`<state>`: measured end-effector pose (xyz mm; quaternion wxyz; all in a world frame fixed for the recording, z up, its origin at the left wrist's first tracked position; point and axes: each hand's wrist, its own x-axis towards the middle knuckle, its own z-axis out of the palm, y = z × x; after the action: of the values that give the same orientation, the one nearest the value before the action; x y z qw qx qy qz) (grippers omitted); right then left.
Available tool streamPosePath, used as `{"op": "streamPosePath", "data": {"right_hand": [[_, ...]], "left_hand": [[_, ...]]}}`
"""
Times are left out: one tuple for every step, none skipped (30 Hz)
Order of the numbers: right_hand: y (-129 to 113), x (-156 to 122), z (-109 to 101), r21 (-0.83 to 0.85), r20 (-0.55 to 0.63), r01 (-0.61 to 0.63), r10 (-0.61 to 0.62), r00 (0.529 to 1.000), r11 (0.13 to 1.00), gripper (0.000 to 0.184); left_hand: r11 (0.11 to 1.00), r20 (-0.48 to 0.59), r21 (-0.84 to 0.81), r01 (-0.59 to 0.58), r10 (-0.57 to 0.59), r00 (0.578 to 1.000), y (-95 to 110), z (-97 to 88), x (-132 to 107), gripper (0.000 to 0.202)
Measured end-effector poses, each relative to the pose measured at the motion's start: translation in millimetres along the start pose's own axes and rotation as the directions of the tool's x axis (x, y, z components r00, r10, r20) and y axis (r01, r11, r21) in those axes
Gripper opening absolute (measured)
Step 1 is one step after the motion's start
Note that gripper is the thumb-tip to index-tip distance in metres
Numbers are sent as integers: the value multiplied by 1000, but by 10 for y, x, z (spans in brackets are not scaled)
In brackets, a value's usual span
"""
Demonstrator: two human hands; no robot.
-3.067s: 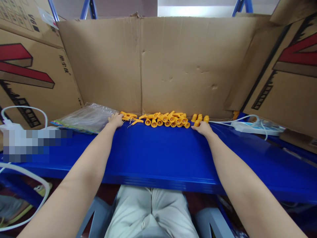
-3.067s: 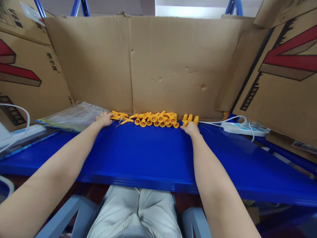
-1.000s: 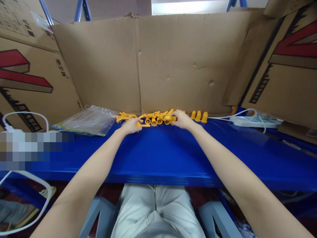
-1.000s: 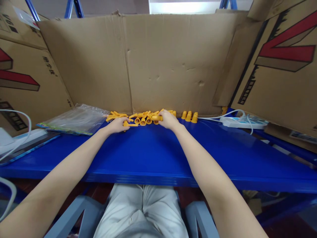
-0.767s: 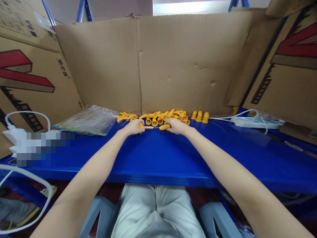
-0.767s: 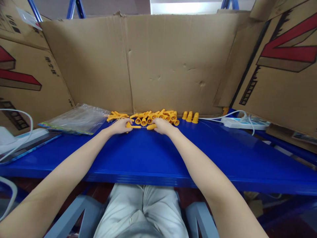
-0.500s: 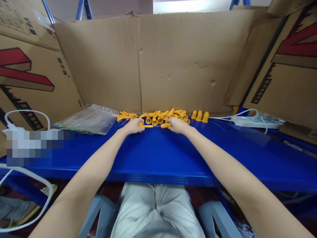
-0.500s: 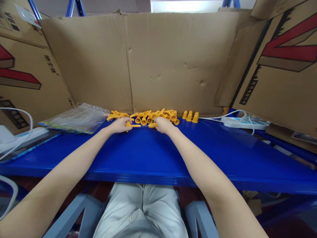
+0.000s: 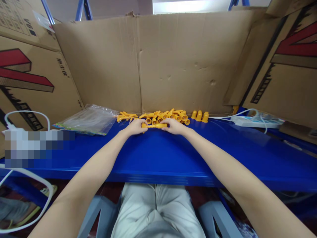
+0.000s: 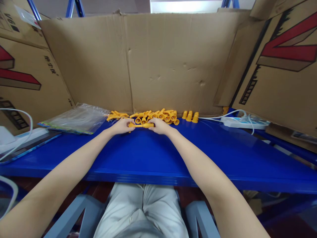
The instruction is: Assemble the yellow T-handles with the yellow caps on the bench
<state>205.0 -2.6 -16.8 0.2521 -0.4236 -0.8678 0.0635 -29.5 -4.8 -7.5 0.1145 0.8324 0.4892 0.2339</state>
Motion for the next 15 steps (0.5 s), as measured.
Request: {"op": "streamPosePath", "data": {"right_hand": [[15, 1, -2, 16, -13, 11, -11, 1000, 1000, 29], [25, 3, -4, 32, -21, 21, -20, 1000, 999, 30], [31, 4, -6, 52, -23, 25, -24, 999, 998, 30], [33, 6, -7, 77, -19, 24, -23, 1000, 997, 30], [35, 7, -8, 108, -9, 18, -17, 1000, 994, 30], [38, 7, -9, 144, 1, 5, -5, 1000, 990, 31], [45, 7, -11, 187, 8, -12, 10, 1000, 982, 33], [58, 7, -13, 235, 12, -32, 30, 999, 972, 35], [77, 5, -16, 287, 15, -55, 53, 998, 956, 38], [101, 3, -21, 342, 20, -80, 78, 997, 936, 41], [127, 0, -27, 397, 25, -104, 103, 994, 912, 44], [152, -5, -34, 451, 33, -126, 125, 992, 884, 45], [174, -9, -43, 502, 48, -150, 146, 988, 851, 44], [188, -15, -53, 551, 69, -177, 167, 984, 816, 42], [195, -22, -65, 591, 99, -208, 186, 978, 779, 39]], "left_hand": [[1000, 10, -6, -4, 4, 1000, 5, -1, -4, 22], [1000, 14, -8, -8, 8, 1000, 9, -1, -7, 21], [1000, 14, -7, -9, 9, 1000, 13, -1, -9, 21], [1000, 12, -5, -8, 8, 1000, 15, -1, -11, 21], [1000, 7, -3, -6, 6, 1000, 15, 1, -11, 21], [1000, 1, -2, -3, 3, 1000, 14, 2, -10, 21], [1000, -6, 0, 1, -1, 1000, 11, 4, -8, 21], [1000, -11, 3, 4, -4, 1000, 7, 6, -5, 21], [1000, -12, 6, 8, -8, 1000, 5, 7, -3, 20], [1000, -12, 9, 11, -11, 1000, 3, 7, -1, 19], [1000, -11, 12, 15, -15, 1000, 2, 7, 0, 18], [1000, -8, 13, 18, -18, 1000, 4, 6, 0, 17], [1000, -6, 11, 22, -22, 1000, 7, 4, -1, 16], [1000, -4, 8, 25, -25, 1000, 11, 2, -3, 16], [1000, -3, 5, 28, -28, 1000, 17, 1, -5, 16]]}}
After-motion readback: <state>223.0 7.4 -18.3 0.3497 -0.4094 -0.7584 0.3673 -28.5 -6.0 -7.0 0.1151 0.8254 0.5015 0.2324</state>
